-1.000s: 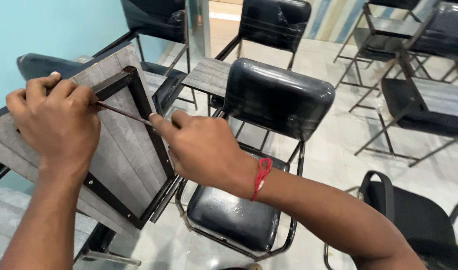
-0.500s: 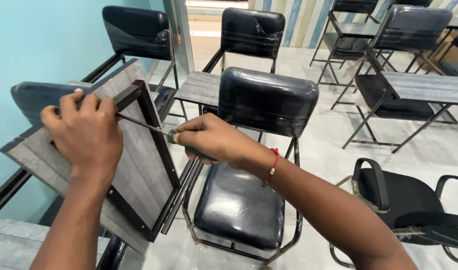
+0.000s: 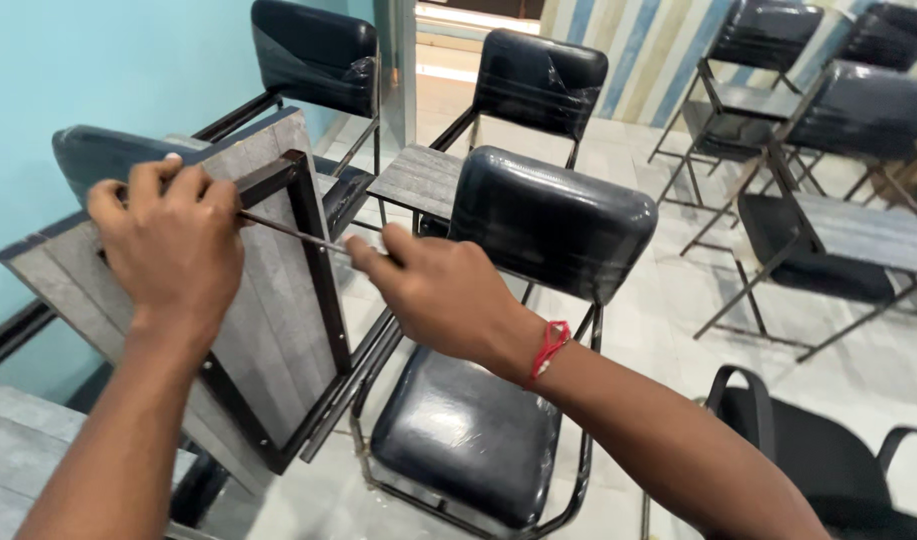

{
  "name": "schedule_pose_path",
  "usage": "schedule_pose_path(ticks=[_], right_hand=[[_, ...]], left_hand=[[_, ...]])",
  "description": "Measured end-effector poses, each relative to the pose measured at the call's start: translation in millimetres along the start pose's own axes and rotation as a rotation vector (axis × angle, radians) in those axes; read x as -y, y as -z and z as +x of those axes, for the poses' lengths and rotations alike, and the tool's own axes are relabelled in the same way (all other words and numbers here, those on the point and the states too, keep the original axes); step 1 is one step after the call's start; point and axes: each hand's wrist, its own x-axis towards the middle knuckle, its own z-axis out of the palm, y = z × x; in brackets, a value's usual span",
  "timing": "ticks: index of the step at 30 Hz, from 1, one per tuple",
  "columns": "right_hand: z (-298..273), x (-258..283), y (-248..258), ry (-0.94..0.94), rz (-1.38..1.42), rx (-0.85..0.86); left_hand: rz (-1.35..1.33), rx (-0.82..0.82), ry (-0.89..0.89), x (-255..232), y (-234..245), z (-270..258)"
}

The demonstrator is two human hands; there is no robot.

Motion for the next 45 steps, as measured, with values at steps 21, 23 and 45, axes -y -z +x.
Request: schedule_pose_path(ticks=[21,23,45], right_hand=[[14.3,-60.2,-7.6,-0.19,0.731,0.208],[8.8,-57.3,-4.0,0.073,0.347,-0.022],[13.7,-22.2,-3.0,-0.192,0.937,-0.151]], left_hand=[[0.112,0.048,0.091,-18.2,7.8,14.3],[0.111,0.046,0.092,-18.7,8.3,17.0],[0.039,0.043,0.008,-10.7,10.4,14.6]])
